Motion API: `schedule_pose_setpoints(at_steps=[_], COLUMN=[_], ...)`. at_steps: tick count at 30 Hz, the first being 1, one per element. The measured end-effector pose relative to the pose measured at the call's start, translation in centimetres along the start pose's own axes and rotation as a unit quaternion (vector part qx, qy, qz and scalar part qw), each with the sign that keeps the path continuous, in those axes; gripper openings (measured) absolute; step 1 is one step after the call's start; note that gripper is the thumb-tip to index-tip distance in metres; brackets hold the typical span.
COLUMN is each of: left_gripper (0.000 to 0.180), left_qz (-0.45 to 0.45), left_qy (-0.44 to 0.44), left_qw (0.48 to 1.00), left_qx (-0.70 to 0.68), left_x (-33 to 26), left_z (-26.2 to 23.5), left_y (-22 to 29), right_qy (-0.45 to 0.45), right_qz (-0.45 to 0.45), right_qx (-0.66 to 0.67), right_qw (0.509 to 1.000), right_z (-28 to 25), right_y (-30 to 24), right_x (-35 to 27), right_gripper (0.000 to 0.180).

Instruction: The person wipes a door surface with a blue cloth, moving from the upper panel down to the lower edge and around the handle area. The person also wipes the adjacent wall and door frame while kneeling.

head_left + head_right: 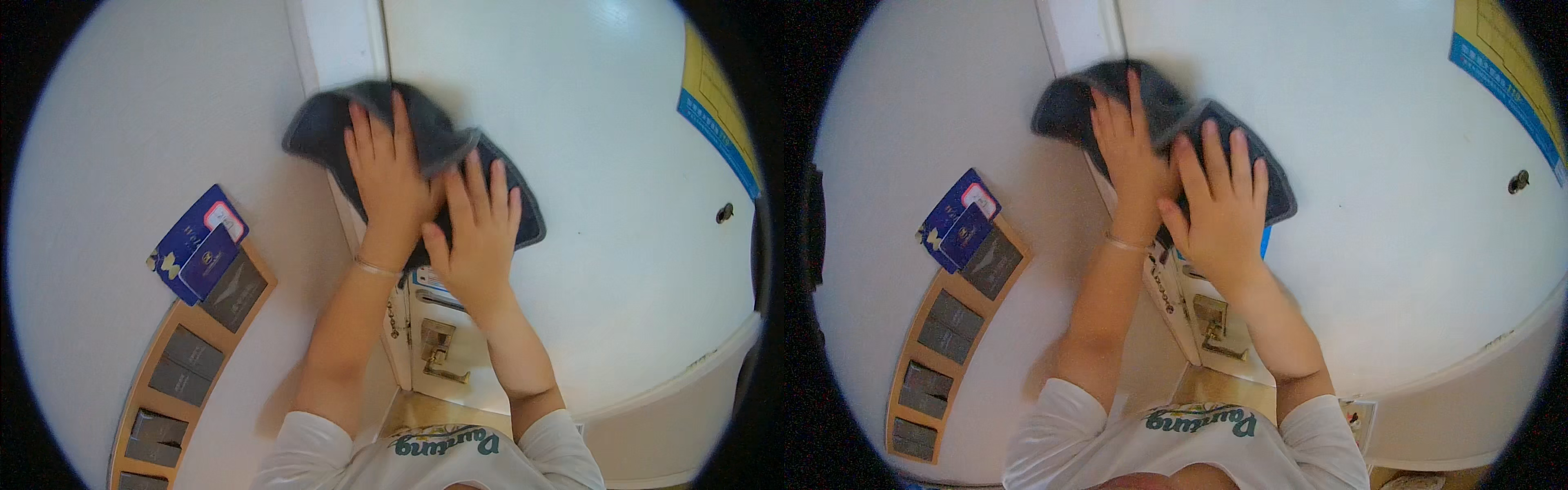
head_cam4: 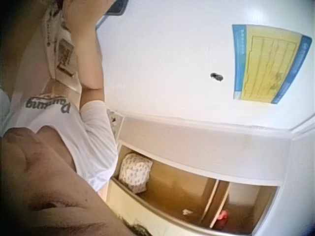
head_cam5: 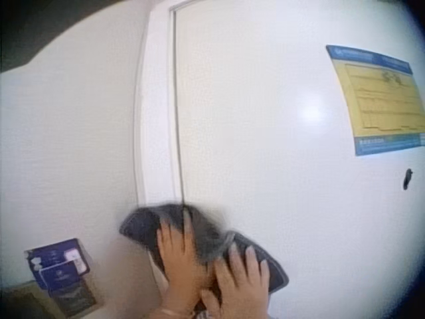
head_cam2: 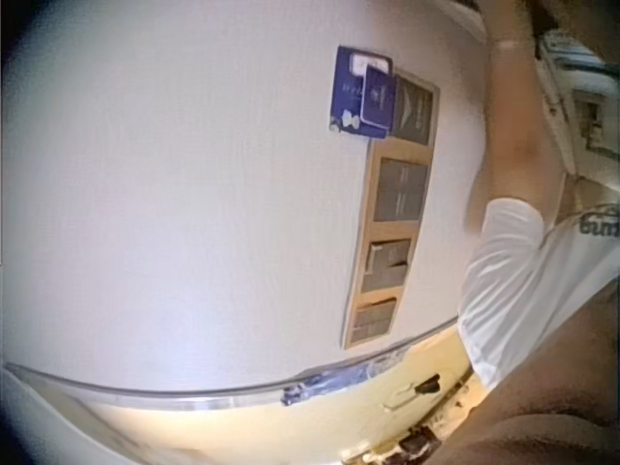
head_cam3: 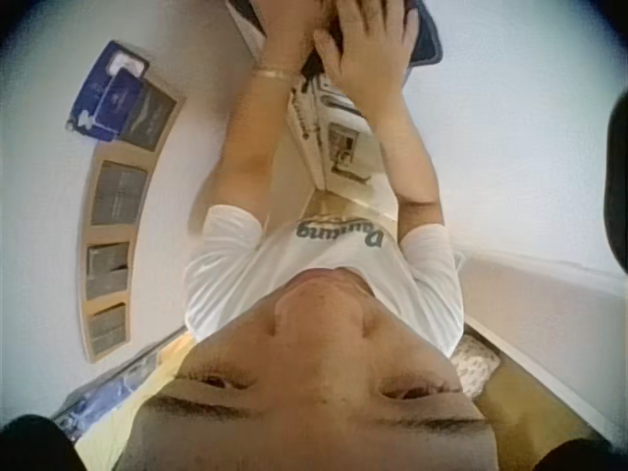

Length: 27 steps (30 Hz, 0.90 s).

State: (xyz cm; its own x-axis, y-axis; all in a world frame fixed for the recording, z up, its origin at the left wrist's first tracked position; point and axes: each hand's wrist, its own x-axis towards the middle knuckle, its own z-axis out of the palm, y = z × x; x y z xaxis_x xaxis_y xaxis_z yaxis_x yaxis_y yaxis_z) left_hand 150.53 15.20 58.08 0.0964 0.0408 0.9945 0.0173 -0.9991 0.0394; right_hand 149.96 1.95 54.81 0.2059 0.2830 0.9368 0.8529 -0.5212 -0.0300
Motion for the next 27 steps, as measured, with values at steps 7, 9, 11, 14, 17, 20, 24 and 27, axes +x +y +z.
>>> schedule_pose_setpoints(at_steps=[7,9,11,14,17,20,24,27], left_gripper=[0.07,0.071,0.079,0.087,0.084,0.074,0.071,0.072], left_qz=[0.069,0.077,0.082,0.057,0.022,0.037,0.126,0.129], left_qy=[-0.172,-0.139,-0.098,0.027,0.016,-0.078,-0.118,-0.109], left_qw=[0.982,0.987,0.992,0.998,0.999,0.995,0.982,0.982], left_qx=[-0.03,-0.011,-0.001,-0.024,-0.046,-0.044,-0.079,-0.084], left_x=[-10.1,-6.8,-1.4,4.1,3.6,-1.0,-7.3,-5.9], left_z=[0.6,0.9,1.0,1.6,1.6,0.6,0.6,0.7], left_y=[2.2,2.7,4.3,5.2,6.9,8.6,9.7,9.6], right_qy=[-0.077,-0.05,-0.009,0.114,0.114,0.055,0.038,0.157], right_qz=[0.035,0.047,0.06,0.049,0.047,0.054,0.117,0.145], right_qx=[-0.106,-0.116,-0.148,-0.179,-0.185,-0.2,-0.198,-0.136], right_qw=[0.991,0.991,0.987,0.976,0.975,0.977,0.973,0.967], right_z=[0.0,-1.0,-2.5,-4.1,-5.1,-5.5,-7.0,-9.1], right_y=[2.6,3.2,4.2,4.9,5.8,6.8,9.7,11.6], right_x=[-7.0,-5.0,-1.6,3.7,3.9,0.8,-5.0,-4.2], right_gripper=[0.052,0.053,0.054,0.055,0.055,0.056,0.068,0.078])
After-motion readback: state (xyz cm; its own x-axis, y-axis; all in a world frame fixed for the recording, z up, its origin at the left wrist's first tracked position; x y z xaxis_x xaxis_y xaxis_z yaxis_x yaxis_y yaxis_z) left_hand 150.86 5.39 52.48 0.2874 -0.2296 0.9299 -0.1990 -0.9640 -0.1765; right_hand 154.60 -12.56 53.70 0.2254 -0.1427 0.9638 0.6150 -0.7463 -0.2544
